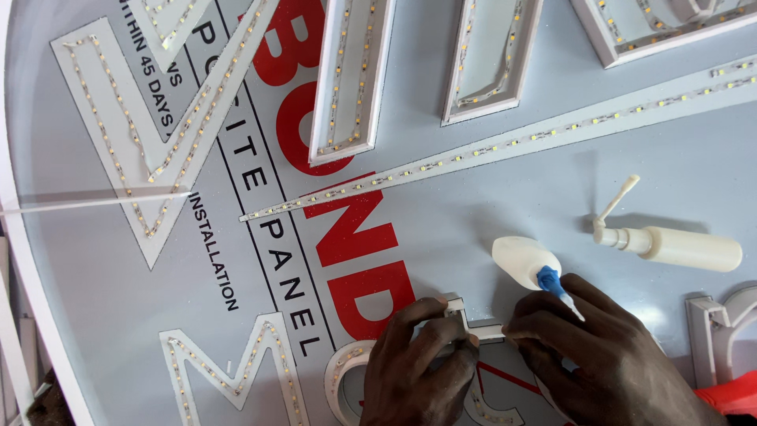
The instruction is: The person assembles illuminated letters on a workbench. They apply glue to the edges of the letter components and press them together, then use a utility knife to trim excess material from the joints.
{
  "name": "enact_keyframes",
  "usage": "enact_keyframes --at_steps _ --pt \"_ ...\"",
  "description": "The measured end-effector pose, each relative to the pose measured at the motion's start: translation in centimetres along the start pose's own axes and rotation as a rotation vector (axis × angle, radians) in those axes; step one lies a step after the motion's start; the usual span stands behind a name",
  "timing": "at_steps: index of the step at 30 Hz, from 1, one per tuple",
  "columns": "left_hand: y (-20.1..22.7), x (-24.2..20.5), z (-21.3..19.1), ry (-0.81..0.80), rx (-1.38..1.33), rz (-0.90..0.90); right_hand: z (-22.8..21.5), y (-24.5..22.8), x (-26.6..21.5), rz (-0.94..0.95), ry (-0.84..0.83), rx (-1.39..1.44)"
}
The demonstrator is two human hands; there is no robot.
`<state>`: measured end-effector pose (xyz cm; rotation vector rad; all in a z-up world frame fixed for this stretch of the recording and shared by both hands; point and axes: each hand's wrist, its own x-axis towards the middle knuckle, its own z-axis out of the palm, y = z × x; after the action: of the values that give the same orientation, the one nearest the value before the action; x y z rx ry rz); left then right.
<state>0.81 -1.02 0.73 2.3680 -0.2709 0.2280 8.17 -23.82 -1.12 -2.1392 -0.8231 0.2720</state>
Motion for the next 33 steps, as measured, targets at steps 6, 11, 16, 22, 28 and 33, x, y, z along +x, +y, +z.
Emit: enact_keyframes --at_steps 6,11,16,22,28,33 --pt "-0.4 0.5 -0.9 -0.027 -0.08 0.072 -0.1 -0.4 0.4 -0.004 -0.009 -0.021" --pt "-0.4 0.3 -0.8 -0.015 -0.033 0.117 -2.0 -0.9 -0.4 -0.125 0.154 0.071" --pt "-0.1 0.1 -0.5 0.056 -0.043 0.167 -2.8 -0.4 -1.0 -0.256 0.678 -0.14" --pt "-0.1 -0.6 -0.3 0.03 -0.031 0.143 -4.6 -2.1 0.4 -0.012 0.455 -0.139" --pt "-2.5 -1.9 1.8 0.106 0.023 0.196 -2.1 -6.0 2.7 -0.1 0.346 -0.008" --pt "-2.5 -1.9 1.6 0.064 0.027 0.191 -3.1 -8.7 -2.6 -0.008 0.287 0.107"
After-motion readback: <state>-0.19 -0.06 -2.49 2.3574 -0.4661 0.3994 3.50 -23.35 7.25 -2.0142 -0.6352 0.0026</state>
